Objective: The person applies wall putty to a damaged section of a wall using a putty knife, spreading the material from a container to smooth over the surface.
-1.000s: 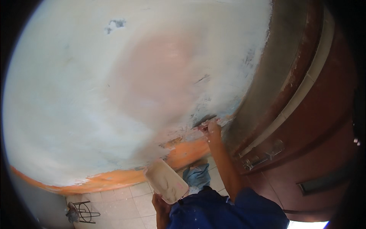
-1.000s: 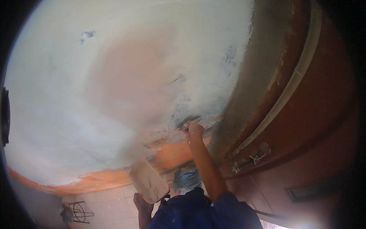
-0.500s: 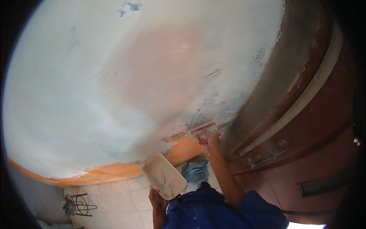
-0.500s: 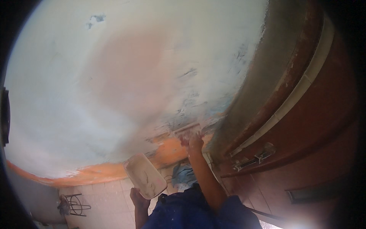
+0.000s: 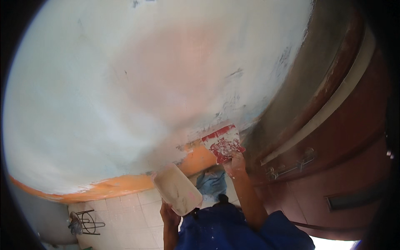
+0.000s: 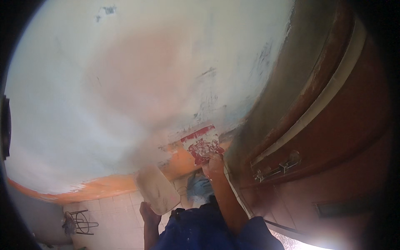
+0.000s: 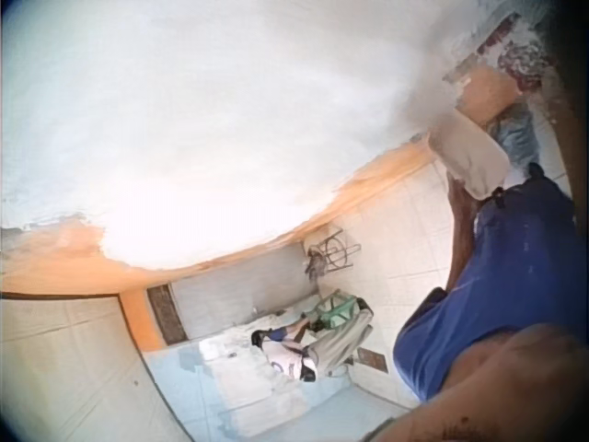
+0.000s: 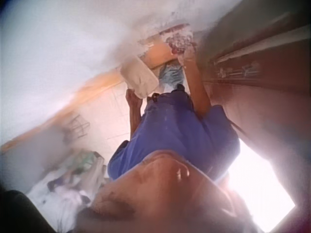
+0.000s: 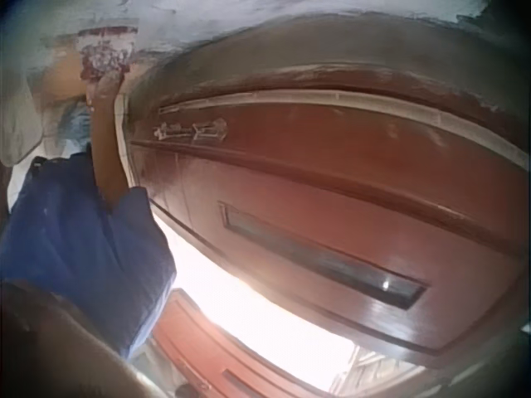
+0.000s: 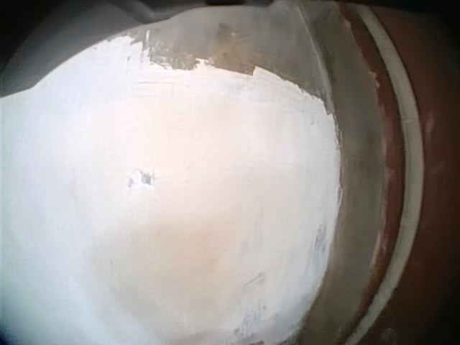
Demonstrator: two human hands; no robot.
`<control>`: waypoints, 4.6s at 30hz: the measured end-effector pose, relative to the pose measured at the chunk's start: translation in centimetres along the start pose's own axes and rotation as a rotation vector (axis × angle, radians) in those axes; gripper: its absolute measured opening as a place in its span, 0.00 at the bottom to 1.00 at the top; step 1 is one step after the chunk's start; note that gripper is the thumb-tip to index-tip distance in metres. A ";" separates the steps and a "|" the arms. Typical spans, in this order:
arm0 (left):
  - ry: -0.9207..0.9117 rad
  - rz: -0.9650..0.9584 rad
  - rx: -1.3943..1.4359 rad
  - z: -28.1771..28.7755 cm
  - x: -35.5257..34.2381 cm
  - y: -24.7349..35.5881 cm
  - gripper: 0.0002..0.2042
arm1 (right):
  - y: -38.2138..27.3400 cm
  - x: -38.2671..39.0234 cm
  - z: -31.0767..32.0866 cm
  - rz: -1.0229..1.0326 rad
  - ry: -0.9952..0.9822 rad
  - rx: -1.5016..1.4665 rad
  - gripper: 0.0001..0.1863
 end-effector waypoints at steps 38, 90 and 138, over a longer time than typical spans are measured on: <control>-0.202 0.246 0.252 -2.4 -0.9 -4.5 0.25 | -0.5 -6.8 6.6 -0.029 -0.065 0.090 0.11; 0.058 0.100 0.212 -2.2 1.0 -1.1 0.11 | 2.2 -2.8 7.7 0.116 0.059 -0.054 0.16; -0.252 0.032 0.007 -6.3 -0.5 -0.5 0.44 | 2.0 10.6 -9.8 0.220 -0.266 1.835 0.13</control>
Point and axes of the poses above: each hand's wrist, its own x-axis away from the middle knuckle, its own z-axis out of the back of the hand, y = z × x, the point moved 5 cm from there along -x, towards the middle knuckle, and after that the axes turned 14 degrees about -x, right-handed, at the moved point
